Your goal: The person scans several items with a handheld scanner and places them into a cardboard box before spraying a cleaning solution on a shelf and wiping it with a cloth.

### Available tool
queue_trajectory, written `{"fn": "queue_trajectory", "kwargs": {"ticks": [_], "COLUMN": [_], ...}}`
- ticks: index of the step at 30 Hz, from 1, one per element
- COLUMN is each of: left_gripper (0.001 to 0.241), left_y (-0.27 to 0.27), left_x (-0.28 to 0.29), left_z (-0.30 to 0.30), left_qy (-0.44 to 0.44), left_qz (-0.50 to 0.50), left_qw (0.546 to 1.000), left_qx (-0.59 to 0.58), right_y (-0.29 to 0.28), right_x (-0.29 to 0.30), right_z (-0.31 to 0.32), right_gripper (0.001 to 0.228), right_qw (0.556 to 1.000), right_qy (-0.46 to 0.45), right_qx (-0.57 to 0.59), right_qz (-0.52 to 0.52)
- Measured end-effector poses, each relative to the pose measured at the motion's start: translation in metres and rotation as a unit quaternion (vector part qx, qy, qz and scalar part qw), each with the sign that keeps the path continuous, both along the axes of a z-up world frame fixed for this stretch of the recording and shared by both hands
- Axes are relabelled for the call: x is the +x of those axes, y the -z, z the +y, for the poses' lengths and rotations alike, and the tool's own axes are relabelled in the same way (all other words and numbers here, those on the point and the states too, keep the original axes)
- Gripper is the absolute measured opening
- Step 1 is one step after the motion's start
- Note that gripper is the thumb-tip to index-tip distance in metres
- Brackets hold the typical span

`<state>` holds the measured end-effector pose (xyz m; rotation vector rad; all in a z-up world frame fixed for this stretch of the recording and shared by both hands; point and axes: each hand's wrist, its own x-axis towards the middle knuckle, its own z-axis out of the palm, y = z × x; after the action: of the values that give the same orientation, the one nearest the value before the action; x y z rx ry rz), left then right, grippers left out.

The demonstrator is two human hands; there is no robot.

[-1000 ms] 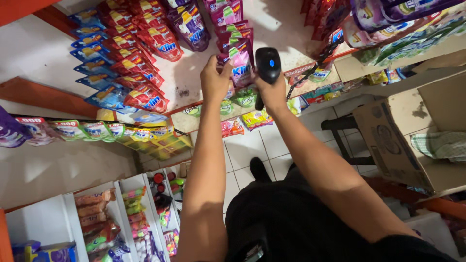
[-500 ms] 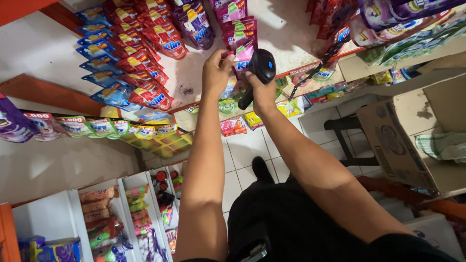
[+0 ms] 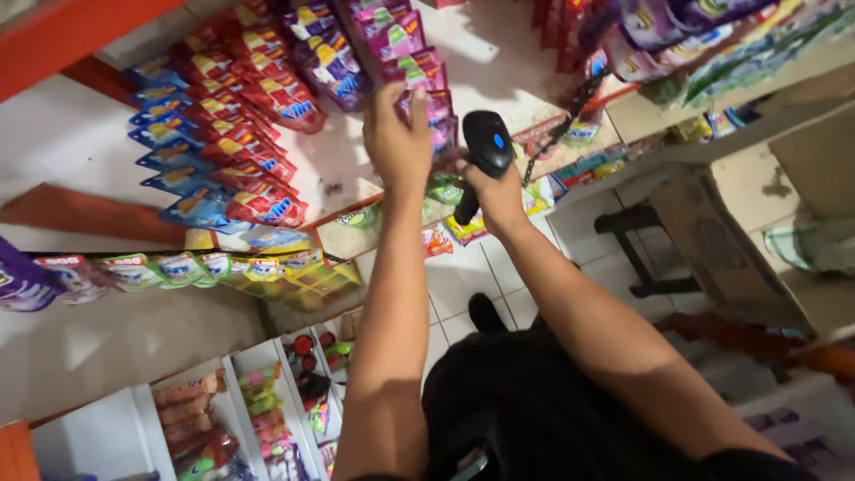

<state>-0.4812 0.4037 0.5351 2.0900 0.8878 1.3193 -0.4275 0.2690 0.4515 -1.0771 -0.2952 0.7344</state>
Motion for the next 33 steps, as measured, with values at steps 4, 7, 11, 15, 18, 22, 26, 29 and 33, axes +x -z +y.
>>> {"fn": "queue_trajectory", "kwargs": {"ticks": [4, 7, 11, 15, 18, 22, 26, 29, 33], "left_gripper": [0.019, 0.016, 0.010, 0.015, 0.023, 0.031, 0.047, 0.069, 0.093], "left_y": [-0.013, -0.015, -0.018, 0.008, 0.032, 0.074, 0.128, 0.149, 0.176], "left_x": [0.020, 0.006, 0.010, 0.049, 0.104, 0.191, 0.261, 0.290, 0.306], "left_z": [-0.029, -0.048, -0.055, -0.067, -0.050, 0.013, 0.076, 0.123, 0.164], "left_qy": [0.000, -0.022, 0.004, 0.077, 0.098, 0.079, -0.039, -0.156, -0.237], "left_qz": [-0.004, -0.048, -0.077, -0.116, -0.141, -0.216, -0.206, -0.172, -0.133], "left_qw": [0.995, 0.994, 0.997, 0.979, 0.950, 0.955, 0.972, 0.971, 0.961], "left_qx": [0.097, 0.092, 0.026, -0.150, -0.262, -0.188, -0.108, -0.058, 0.048], "right_y": [-0.003, 0.001, -0.007, -0.017, -0.030, -0.029, -0.012, -0.007, 0.011], "right_x": [0.001, -0.011, 0.009, 0.046, 0.090, 0.137, 0.160, 0.168, 0.169], "right_z": [0.016, 0.005, -0.003, -0.023, -0.013, 0.004, 0.016, 0.034, 0.033], "right_gripper": [0.032, 0.037, 0.032, 0.025, 0.024, 0.018, 0.017, 0.017, 0.012], "right_qw": [1.000, 1.000, 0.997, 0.994, 0.981, 0.991, 0.979, 0.975, 0.986], "right_qy": [0.023, 0.024, -0.006, 0.006, 0.052, 0.022, 0.012, -0.003, -0.053], "right_qx": [-0.010, 0.011, -0.023, -0.050, -0.026, -0.042, -0.032, -0.016, -0.029], "right_qz": [-0.017, -0.012, -0.072, -0.093, -0.187, -0.128, -0.199, -0.221, -0.157]}}
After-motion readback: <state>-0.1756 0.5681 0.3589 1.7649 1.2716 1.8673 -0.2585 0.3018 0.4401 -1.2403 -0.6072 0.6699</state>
